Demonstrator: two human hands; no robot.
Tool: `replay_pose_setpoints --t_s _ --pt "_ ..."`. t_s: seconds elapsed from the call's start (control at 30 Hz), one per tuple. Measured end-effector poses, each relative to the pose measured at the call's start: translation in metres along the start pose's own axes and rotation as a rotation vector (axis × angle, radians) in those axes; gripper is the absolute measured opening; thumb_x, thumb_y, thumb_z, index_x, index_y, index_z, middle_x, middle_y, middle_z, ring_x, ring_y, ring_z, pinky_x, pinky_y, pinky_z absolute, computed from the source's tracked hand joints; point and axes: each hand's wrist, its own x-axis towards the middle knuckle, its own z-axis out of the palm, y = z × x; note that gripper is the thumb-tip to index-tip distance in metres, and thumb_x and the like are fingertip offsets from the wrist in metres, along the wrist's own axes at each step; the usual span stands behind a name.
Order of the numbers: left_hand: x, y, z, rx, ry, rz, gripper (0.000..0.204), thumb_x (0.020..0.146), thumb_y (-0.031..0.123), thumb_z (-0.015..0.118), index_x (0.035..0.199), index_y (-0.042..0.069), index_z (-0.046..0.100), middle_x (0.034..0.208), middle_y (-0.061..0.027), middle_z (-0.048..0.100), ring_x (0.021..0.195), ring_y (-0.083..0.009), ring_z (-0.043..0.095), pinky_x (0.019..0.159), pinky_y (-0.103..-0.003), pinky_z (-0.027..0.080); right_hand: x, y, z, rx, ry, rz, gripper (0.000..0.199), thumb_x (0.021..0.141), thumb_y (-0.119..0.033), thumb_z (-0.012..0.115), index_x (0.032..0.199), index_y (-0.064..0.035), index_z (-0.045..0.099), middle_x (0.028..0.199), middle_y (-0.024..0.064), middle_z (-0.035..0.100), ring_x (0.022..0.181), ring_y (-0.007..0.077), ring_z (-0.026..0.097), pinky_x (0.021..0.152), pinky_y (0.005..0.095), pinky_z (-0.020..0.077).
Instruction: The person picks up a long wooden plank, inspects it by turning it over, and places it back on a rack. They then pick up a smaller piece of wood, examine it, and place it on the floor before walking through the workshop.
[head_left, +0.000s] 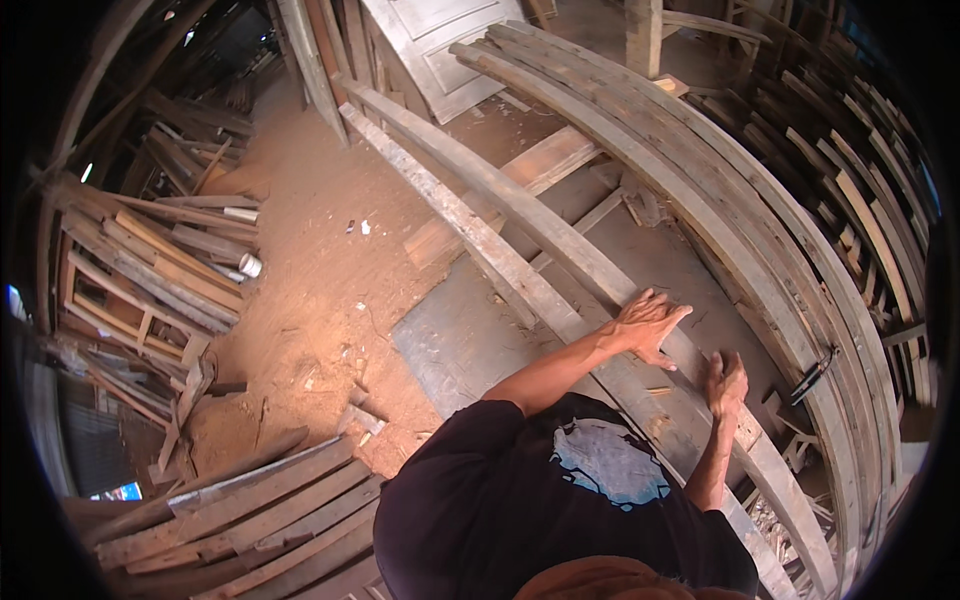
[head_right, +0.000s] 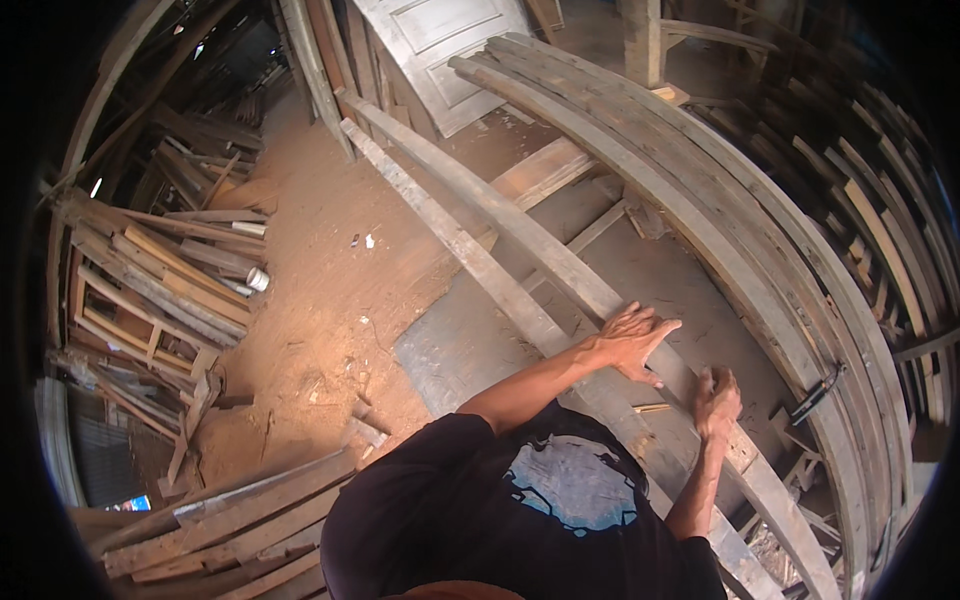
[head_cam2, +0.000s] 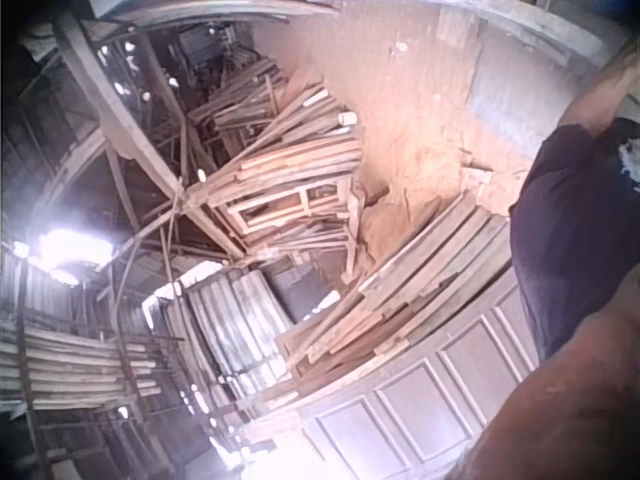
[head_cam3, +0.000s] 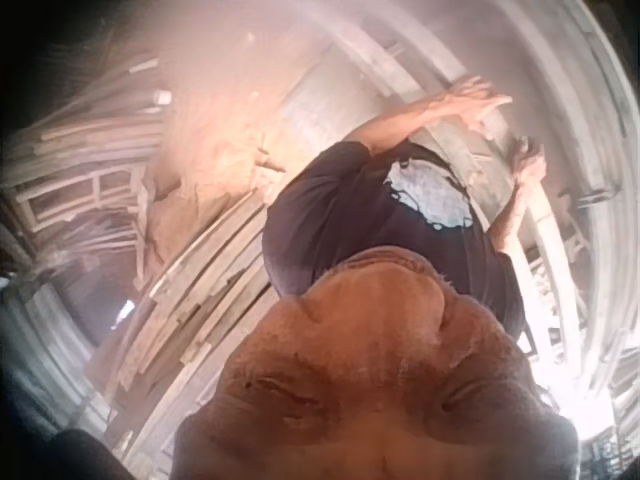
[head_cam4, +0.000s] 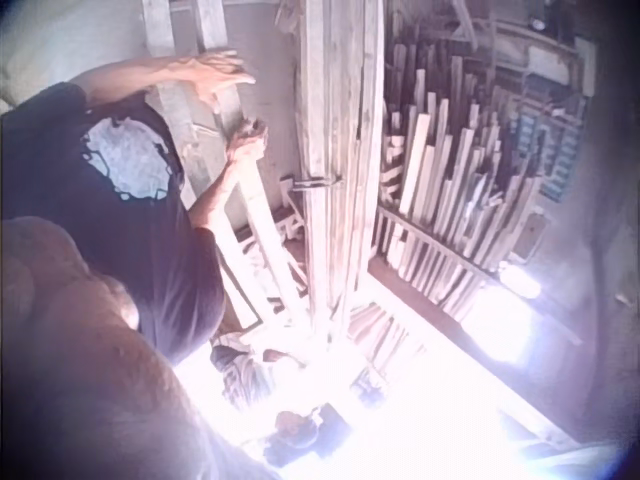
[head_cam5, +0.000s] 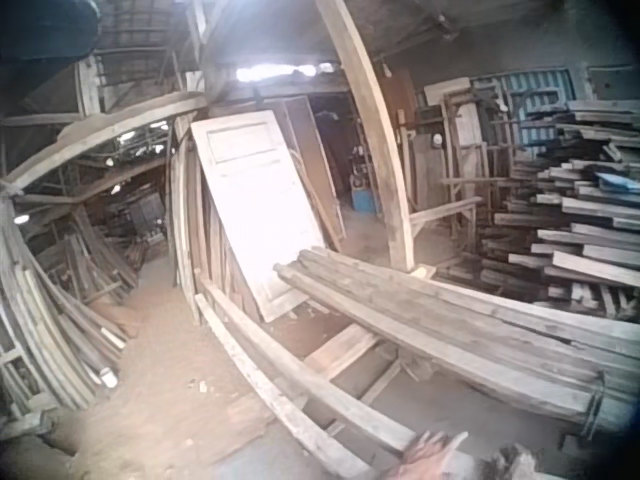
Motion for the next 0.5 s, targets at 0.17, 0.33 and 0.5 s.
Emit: replay_pose_setpoints --t_s 0.17,0.33,0.5 --pt "-0.046 -0.023 -0.020 -0.128 0.590 -0.130 0.081 0.088 0.043 0.062 0.147 0.000 0.028 0.142 -0.0282 0.041 0.134 -0.0434 0.036 0.110 -0.056 0.023 0.026 -0.069 0.043 0.101 -0.082 -0.313 0.033 0.092 -0.027 0.064 0.113 -0.0022 0.063 0.109 0.0229 0.063 0.104 0.0419 0.058 0.092 0.0497 0.0448" --pt "-0.156 -0.085 -0.015 -0.062 0.908 -0.428 0.063 0.094 0.030 0.056 0.143 -0.002 0.033 0.146 -0.0284 0.038 0.130 -0.0438 0.038 0.110 -0.054 0.024 0.031 -0.114 0.076 0.039 -0.121 -0.387 0.033 0.091 -0.024 0.064 0.115 -0.0012 0.061 0.111 0.0233 0.058 0.103 0.0430 0.055 0.092 0.0505 0.0428" --pt "-0.240 -0.141 0.021 -0.078 0.804 -0.607 0.055 0.094 0.027 0.056 0.137 -0.004 0.040 0.142 -0.0298 0.040 0.125 -0.0457 0.040 0.108 -0.053 0.028 0.033 -0.172 0.090 0.071 -0.119 -0.434 0.033 0.091 -0.023 0.064 0.114 -0.0002 0.061 0.112 0.0224 0.058 0.105 0.0426 0.054 0.094 0.0499 0.0410"
